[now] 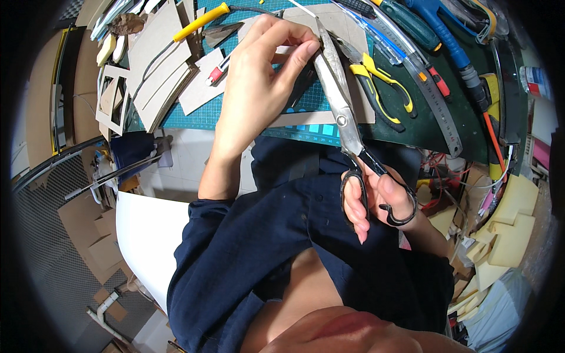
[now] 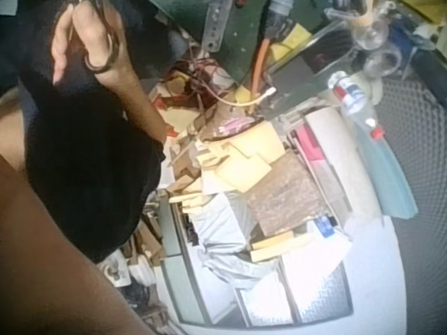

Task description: The person uses pliers and a utility knife to adjust and trim a small black electronic component with wires. They repeatedly grip, bend, and cut parts of the component while holding it over a cluttered workbench.

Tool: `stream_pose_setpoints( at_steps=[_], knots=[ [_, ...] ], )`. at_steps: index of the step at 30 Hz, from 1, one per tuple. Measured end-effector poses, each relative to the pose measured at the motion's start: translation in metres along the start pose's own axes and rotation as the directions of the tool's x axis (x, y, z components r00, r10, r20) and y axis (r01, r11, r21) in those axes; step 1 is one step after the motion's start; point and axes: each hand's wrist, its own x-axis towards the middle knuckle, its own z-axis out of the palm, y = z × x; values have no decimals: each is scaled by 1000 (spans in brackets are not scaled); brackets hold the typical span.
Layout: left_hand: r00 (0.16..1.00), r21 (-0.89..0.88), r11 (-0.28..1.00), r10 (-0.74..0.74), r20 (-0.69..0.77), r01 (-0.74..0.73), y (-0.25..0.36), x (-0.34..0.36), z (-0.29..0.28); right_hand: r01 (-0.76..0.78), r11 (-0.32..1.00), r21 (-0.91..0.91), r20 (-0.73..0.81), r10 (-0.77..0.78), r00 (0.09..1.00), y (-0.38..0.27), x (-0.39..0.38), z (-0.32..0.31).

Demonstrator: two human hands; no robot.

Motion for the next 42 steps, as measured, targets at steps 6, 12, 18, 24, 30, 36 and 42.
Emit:
stream_pose_setpoints(
  at_steps=[6,12,18,24,30,36,42],
  knots=[
    [999,31,999,-31,-27,32,3,-5,6,-44,997,57,-54,47,997,0,4,7],
    [998,84,996,20,-51,-16,1,-6,6,-35,997,68,-44,38,998,0,8,5],
    [997,52,998,30,-69,-27,-3,-9,11,-20,969,245,0,20,1000,4,10,3],
    [997,23,1000,0,-81,1,-2,-10,12,-111,982,152,-11,114,993,1,12,0],
    [997,46,999,19,-77,-15,-6,-10,12,-72,977,203,-3,74,997,5,15,-2],
    [996,9,1000,19,-90,-19,-4,-9,12,-31,952,305,-17,38,999,9,14,-5],
    [970,22,1000,25,-242,-20,-18,-12,-2,67,998,20,-56,-65,996,6,10,-6]
  ],
)
